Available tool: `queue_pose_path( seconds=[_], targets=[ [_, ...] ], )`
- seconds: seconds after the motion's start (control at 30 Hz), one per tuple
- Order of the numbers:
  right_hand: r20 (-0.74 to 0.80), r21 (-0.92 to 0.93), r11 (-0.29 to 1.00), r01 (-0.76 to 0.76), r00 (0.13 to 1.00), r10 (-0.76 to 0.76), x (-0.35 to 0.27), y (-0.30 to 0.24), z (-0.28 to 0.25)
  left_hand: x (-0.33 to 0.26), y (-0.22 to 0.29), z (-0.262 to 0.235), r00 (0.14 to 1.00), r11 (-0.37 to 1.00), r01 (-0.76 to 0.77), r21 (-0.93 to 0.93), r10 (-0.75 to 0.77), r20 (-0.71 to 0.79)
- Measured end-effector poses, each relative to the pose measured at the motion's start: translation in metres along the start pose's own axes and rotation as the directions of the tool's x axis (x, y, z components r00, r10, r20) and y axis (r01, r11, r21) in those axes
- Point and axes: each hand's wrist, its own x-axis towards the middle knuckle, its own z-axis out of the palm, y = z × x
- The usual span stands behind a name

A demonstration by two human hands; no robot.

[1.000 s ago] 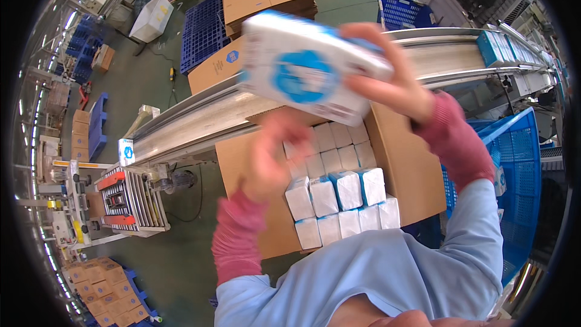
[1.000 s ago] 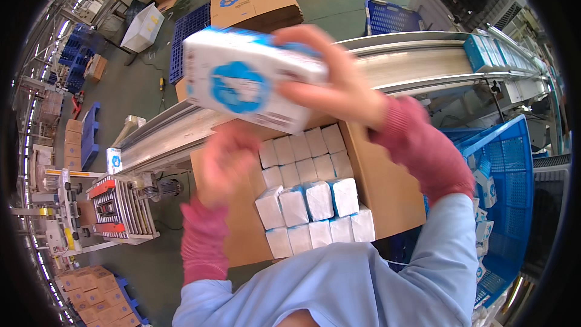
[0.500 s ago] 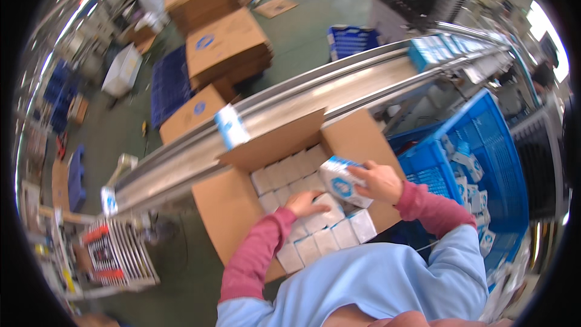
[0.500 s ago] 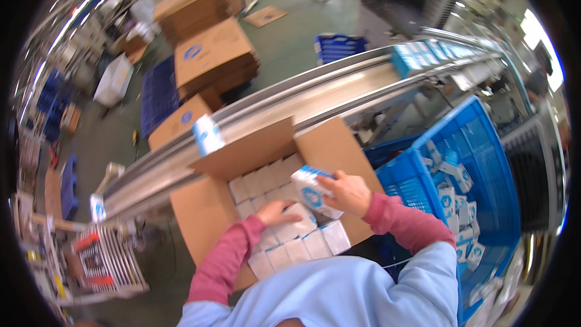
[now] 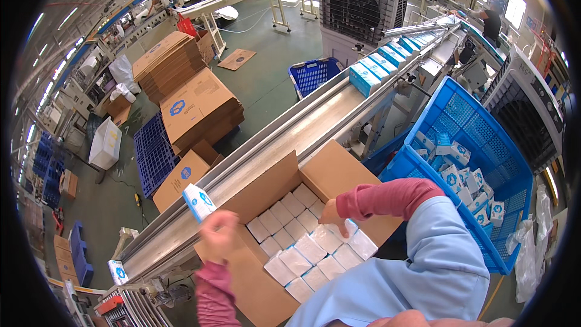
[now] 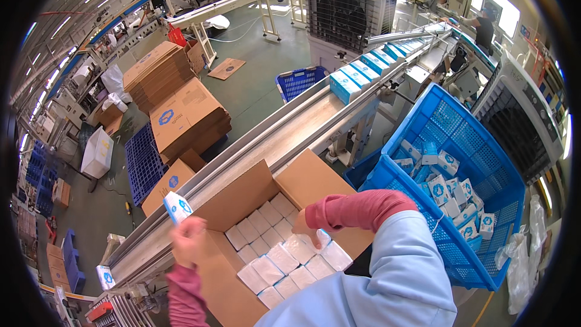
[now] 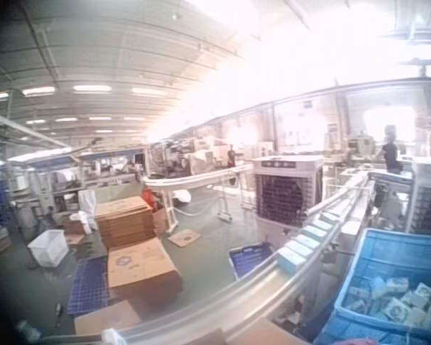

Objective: The person picks up packs of tissues from a conveyor belt and a blue bin, arranges them into cardboard boxes, and then moves the filled boxes onto a different conveyor belt.

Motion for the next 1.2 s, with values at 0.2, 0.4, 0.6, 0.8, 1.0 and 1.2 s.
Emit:
queue_pose_path(
  seconds=[0.2, 0.4, 0.6, 0.8, 1.0, 1.2],
  targets=[
    [0.103, -0.088, 0.991, -0.099, 0.989, 0.108, 0.009, -0.005, -0.007, 0.081, -0.198, -0.133, 0.930, 0.772, 0.324, 0.547, -0.152, -0.335],
    [-0.686, 0.439, 0.886, 0.148, 0.692, 0.225, -0.097, 0.019, 0.022, 0.102, -0.195, -0.093, 0.813, 0.739, 0.575, 0.351, -0.566, -0.141],
    [-0.587, 0.740, 0.637, 0.215, 0.669, 0.456, -0.215, 0.054, -0.007, 0.148, -0.101, -0.010, 0.850, 0.810, 0.278, 0.516, -0.458, 0.261],
    [-0.717, 0.614, 0.777, -0.137, 0.314, 0.622, -0.263, 0.211, -0.012, 0.221, -0.043, 0.145, 0.669, 0.799, 0.060, 0.598, -0.476, 0.570],
    [-0.661, 0.719, 0.465, -0.517, -0.303, 0.686, -0.293, 0.403, 0.009, 0.269, -0.035, 0.306, 0.712, 0.781, 0.303, 0.546, -0.567, 0.414],
    [-0.388, 0.795, 0.238, -0.558, -0.166, 0.907, -0.268, 0.432, -0.025, 0.256, 0.012, 0.378, 0.808, 0.736, 0.413, 0.536, -0.568, 0.158]
  ],
)
